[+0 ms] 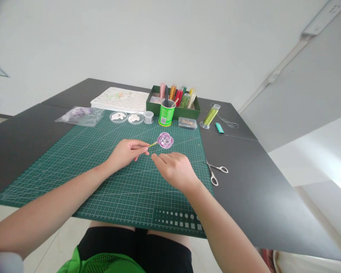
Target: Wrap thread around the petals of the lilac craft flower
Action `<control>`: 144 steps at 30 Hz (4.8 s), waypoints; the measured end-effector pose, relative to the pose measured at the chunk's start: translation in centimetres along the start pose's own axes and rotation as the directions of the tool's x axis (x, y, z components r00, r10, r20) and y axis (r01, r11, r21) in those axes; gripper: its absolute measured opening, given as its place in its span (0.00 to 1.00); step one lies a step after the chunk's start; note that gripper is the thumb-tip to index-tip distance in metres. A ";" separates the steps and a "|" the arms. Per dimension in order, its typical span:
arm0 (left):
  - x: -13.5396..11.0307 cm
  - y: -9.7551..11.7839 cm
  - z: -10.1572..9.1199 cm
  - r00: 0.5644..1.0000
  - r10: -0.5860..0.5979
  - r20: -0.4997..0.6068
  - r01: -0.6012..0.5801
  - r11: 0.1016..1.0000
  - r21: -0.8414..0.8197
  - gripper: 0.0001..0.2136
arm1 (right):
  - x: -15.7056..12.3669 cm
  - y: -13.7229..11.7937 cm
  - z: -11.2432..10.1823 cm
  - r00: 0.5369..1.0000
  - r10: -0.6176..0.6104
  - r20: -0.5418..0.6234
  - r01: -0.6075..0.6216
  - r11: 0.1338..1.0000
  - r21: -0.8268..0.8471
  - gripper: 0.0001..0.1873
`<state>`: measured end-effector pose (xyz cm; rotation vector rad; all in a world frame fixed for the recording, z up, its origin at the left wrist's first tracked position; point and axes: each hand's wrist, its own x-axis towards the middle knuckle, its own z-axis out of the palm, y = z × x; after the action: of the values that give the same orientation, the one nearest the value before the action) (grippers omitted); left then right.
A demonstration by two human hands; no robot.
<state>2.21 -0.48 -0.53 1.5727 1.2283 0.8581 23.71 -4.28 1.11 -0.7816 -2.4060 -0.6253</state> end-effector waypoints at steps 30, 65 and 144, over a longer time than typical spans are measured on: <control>-1.3 0.4 0.1 0.899 0.033 0.436 -0.118 0.978 0.170 0.09 | -0.3 3.0 1.3 0.941 0.338 -0.025 -0.309 0.885 0.348 0.09; 0.1 0.1 -0.7 0.997 -0.054 -0.053 0.044 0.983 -0.180 0.13 | -0.4 1.9 2.4 0.985 0.173 -0.010 -0.153 0.896 0.417 0.10; -0.7 1.0 0.0 0.993 0.109 0.037 -0.105 0.990 -0.093 0.17 | -1.6 3.2 4.8 0.895 0.412 0.171 -0.405 0.590 0.699 0.08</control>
<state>2.32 -1.24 0.48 1.5861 1.0683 0.9324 25.25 0.06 -2.63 -0.9014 -2.0610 0.5069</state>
